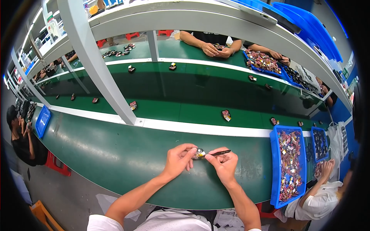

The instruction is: Assembling and inspecting small electronic components on a production line.

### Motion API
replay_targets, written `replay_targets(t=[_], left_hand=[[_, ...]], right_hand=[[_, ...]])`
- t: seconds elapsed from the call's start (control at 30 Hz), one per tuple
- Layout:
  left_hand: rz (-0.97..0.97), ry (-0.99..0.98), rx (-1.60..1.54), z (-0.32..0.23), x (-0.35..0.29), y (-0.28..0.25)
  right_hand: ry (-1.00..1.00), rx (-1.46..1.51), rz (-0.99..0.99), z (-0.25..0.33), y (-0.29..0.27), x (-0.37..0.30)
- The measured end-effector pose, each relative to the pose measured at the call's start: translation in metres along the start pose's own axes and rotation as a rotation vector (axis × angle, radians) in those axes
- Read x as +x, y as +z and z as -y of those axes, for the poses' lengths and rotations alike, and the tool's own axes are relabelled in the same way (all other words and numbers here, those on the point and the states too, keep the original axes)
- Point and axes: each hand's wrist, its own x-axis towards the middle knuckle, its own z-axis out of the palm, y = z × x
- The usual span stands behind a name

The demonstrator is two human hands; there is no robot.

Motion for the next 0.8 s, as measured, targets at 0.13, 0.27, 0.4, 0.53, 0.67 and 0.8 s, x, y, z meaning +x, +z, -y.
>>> replay_targets(t=[0.13,0.27,0.4,0.53,0.67,0.8], left_hand=[[0.081,-0.095,-0.114,0.002,0.003,-0.003],[0.131,-0.116,-0.169,0.004,0.004,-0.007],[0.152,-0.120,-0.176,0.003,0.004,-0.007],[0.182,-0.120,-0.192,0.002,0.003,-0.008],[0.230,-0.119,-0.187,-0.003,0.002,-0.009],[0.247,-0.105,-0.195,-0.006,0.002,-0.010]], right_hand=[[-0.081,-0.025,0.003,-0.001,0.000,0.001],[-0.161,-0.098,0.007,0.000,0.001,0.000],[-0.248,-0.213,0.005,0.000,0.000,-0.001],[-0.251,-0.225,0.016,0.003,0.001,0.000],[-0.240,-0.213,0.034,0.001,-0.003,0.000],[-0.262,-0.225,0.043,0.003,-0.002,0.000]])
